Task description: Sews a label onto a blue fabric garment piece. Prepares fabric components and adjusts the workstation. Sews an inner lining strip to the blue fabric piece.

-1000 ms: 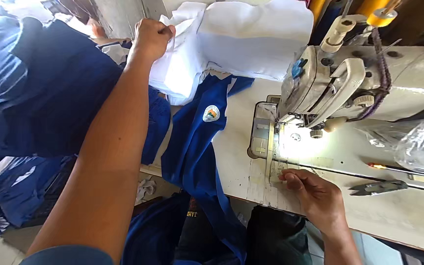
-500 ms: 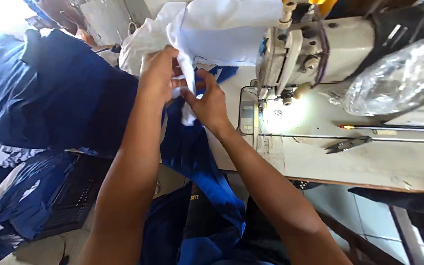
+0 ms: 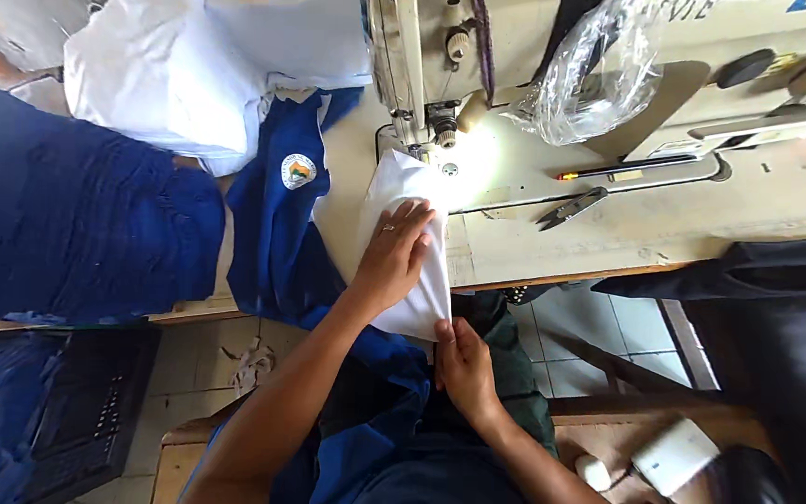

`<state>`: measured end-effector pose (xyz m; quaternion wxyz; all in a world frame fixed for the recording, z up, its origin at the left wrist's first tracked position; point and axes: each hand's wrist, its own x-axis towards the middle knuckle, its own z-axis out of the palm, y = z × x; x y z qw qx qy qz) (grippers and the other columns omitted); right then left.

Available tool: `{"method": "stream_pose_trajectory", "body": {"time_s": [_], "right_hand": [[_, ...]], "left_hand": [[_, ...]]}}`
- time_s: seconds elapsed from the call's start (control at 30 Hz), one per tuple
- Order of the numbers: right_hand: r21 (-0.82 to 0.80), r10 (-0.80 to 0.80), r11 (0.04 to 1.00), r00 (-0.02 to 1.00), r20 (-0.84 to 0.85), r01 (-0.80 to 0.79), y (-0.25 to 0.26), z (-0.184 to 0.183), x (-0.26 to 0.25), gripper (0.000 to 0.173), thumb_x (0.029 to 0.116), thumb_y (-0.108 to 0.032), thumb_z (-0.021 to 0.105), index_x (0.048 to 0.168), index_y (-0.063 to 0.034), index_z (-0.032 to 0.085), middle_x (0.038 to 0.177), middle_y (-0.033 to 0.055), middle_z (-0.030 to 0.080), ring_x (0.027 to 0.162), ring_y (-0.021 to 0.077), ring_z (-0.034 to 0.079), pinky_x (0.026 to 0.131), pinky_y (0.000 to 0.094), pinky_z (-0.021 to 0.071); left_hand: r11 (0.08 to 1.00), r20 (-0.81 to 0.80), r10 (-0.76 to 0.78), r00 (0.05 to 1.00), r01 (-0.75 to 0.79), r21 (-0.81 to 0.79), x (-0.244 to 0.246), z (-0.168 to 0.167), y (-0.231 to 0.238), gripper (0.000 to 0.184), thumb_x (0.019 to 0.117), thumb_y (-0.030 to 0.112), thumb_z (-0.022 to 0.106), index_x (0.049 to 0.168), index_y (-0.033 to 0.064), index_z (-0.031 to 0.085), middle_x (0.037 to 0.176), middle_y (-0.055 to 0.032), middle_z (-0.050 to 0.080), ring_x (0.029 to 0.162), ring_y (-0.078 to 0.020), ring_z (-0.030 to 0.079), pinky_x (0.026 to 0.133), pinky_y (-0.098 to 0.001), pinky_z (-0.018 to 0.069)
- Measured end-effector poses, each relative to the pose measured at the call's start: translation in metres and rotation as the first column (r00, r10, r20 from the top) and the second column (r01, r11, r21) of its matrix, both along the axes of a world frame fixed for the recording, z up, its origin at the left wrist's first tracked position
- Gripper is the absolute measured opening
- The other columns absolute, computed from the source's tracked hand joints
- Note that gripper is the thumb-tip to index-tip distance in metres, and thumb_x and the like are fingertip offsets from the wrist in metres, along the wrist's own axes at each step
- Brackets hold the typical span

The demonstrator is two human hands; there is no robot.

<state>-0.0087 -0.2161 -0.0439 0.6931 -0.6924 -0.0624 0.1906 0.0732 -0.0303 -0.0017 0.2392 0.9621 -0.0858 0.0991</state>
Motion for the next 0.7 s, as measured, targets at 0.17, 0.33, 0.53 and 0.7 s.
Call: {"method": "stream_pose_trajectory", "body": {"time_s": [0.17, 0.33, 0.53, 0.7], "right_hand": [[-0.076, 0.118, 0.992, 0.97, 0.215, -0.103, -0.009, -0.013, 0.011, 0.025, 0.1001, -0.025, 0.066, 0.095, -0.0018, 0.073, 0.079, 0.0032, 0.069, 0.064, 0.0051, 0.064, 0.059, 0.0218, 0.0563], [0.153, 0.049, 0.987, 0.998, 0.026, -0.052, -0.007, -0.02, 0.006, 0.02, 0.0851, -0.013, 0.082, 0.098, 0.0004, 0.074, 0.097, 0.0083, 0.074, 0.086, 0.0142, 0.073, 0.078, 0.0315, 0.0639], [0.113, 0.18, 0.977, 0.984, 0.009, -0.18, -0.017, -0.024, 0.024, 0.055, 0.0899, -0.03, 0.079, 0.125, 0.0063, 0.056, 0.114, 0.0122, 0.071, 0.101, 0.0187, 0.072, 0.089, 0.0358, 0.0618], [-0.028, 0.133, 0.991, 0.988, 0.08, -0.131, 0.0, -0.036, 0.045, 0.025, 0.0968, -0.023, 0.07, 0.109, -0.0015, 0.074, 0.084, -0.0002, 0.074, 0.07, 0.004, 0.069, 0.068, 0.0223, 0.0597]], "left_hand": [[0.995, -0.061, 0.065, 0.996, -0.06, 0.083, -0.026, 0.016, 0.012, 0.042, 0.1068, 0.029, 0.052, 0.142, 0.0073, 0.06, 0.151, -0.0083, 0.056, 0.144, -0.0251, 0.048, 0.119, -0.0493, 0.0373], [0.991, -0.029, 0.128, 0.991, -0.126, 0.051, 0.033, 0.003, 0.025, 0.047, 0.1071, 0.031, 0.05, 0.144, 0.002, 0.057, 0.155, -0.0167, 0.049, 0.148, -0.0339, 0.041, 0.121, -0.0582, 0.0304], [0.99, 0.029, 0.057, 0.998, -0.06, 0.126, 0.027, -0.005, 0.009, 0.051, 0.1077, 0.033, 0.044, 0.149, 0.0047, 0.052, 0.161, -0.0121, 0.043, 0.153, -0.0319, 0.034, 0.125, -0.0572, 0.0239], [0.995, 0.019, 0.04, 0.999, -0.042, 0.091, 0.016, -0.004, 0.011, 0.05, 0.1077, 0.033, 0.045, 0.147, 0.0046, 0.055, 0.16, -0.0137, 0.044, 0.151, -0.0317, 0.037, 0.124, -0.0512, 0.0283]]}}
